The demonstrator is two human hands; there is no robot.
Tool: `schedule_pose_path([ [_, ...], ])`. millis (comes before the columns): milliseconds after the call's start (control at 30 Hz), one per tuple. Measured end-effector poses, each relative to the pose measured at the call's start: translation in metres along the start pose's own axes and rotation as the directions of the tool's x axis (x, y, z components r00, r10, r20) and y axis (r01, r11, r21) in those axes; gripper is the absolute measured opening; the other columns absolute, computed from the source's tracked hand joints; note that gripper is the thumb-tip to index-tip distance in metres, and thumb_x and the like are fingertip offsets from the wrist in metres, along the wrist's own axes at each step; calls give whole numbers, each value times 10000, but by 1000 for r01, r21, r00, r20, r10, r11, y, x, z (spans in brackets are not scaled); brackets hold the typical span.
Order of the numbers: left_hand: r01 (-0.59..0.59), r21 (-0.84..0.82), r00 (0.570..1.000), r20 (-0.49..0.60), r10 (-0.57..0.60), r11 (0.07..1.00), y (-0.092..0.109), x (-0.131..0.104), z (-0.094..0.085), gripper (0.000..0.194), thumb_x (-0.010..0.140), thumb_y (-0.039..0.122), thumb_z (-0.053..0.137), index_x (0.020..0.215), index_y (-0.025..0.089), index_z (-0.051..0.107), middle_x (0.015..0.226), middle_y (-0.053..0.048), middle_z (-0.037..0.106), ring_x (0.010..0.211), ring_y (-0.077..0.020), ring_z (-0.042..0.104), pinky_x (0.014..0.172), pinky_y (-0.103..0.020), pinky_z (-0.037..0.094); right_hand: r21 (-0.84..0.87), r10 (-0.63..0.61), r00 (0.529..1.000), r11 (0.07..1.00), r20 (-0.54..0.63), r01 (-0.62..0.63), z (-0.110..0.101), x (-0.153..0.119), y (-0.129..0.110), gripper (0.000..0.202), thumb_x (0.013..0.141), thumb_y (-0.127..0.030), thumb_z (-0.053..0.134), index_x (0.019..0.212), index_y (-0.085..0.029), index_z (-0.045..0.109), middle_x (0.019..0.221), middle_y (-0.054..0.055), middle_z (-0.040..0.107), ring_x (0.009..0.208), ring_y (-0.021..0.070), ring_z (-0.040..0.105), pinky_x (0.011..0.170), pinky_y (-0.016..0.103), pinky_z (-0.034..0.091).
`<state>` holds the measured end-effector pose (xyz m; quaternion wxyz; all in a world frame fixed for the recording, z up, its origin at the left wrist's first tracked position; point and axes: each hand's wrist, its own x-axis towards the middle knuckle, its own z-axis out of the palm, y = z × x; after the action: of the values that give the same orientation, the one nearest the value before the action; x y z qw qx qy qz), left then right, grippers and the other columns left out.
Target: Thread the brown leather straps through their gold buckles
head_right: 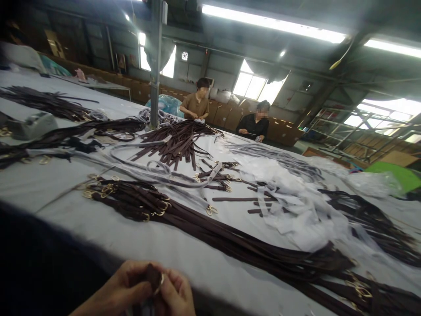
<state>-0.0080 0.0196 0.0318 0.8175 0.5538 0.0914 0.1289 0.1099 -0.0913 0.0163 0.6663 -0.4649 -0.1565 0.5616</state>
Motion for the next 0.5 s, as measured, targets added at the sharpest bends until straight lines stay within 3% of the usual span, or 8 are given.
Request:
schedule_pose_path([
  [67, -16, -47, 998, -54, 13, 999, -6, 4, 4, 363, 864, 465, 707, 1003, 130, 703, 862, -84, 694, 796, -212, 643, 752, -285, 500, -34, -81, 989, 996, -123, 78, 2, 5, 7, 535, 730, -690, 726, 951, -205, 670, 586, -59, 454, 474, 75, 338, 461, 192, 246],
  [133, 7, 3, 997, -77, -6, 1000, -7, 6, 8, 343, 851, 448, 726, 962, 124, 709, 853, -80, 690, 808, -218, 639, 755, -289, 504, -250, -261, 948, 945, -184, 212, 2, 7, 14, 599, 774, -732, 641, 1120, -243, 638, 616, -51, 503, 492, 110, 425, 466, 207, 330],
  [200, 33, 71, 997, -69, -28, 997, -3, 8, 12, 340, 827, 442, 752, 932, 120, 720, 831, -65, 678, 805, -210, 621, 731, -267, 491, -529, -488, 862, 772, -138, 353, 2, 6, 21, 617, 789, -751, 596, 1154, -257, 658, 755, 11, 618, 618, 181, 565, 562, 276, 469],
  [267, 36, 94, 999, -44, -32, 995, 3, 9, 14, 340, 807, 430, 774, 963, 131, 728, 858, -48, 667, 835, -197, 601, 785, -261, 485, -675, -609, 785, 626, -111, 391, 2, 4, 23, 526, 833, -720, 566, 1035, -259, 719, 919, 67, 677, 821, 246, 636, 737, 327, 527],
  [300, 38, 85, 999, -21, -37, 996, 4, 10, 15, 349, 807, 428, 774, 998, 140, 726, 884, -42, 661, 852, -188, 591, 815, -256, 479, -689, -618, 774, 621, -136, 375, 2, 2, 22, 493, 860, -700, 546, 981, -260, 732, 958, 76, 685, 881, 255, 641, 784, 329, 527],
  [367, 98, 63, 995, 16, -99, 993, 3, 11, 13, 387, 806, 448, 768, 1054, 156, 710, 902, -29, 641, 808, -150, 559, 760, -219, 465, -627, -572, 787, 706, -231, 329, 0, -2, 14, 482, 873, -687, 548, 923, -246, 735, 998, 72, 679, 862, 233, 640, 736, 297, 529],
  [433, 219, 67, 974, 53, -222, 974, -5, 11, 8, 430, 825, 518, 723, 1038, 146, 698, 783, -7, 600, 645, -102, 491, 567, -176, 381, -493, -474, 816, 824, -330, 279, -3, -5, 2, 521, 828, -720, 594, 897, -223, 733, 854, 37, 635, 683, 171, 588, 570, 248, 478],
  [500, 322, 57, 938, 111, -327, 945, -16, 10, 4, 488, 837, 597, 665, 939, 121, 691, 646, 18, 529, 502, -72, 386, 456, -184, 259, -318, -373, 822, 915, -430, 249, -9, -6, -11, 540, 787, -728, 645, 916, -211, 734, 682, -22, 511, 536, 105, 448, 456, 204, 358],
])
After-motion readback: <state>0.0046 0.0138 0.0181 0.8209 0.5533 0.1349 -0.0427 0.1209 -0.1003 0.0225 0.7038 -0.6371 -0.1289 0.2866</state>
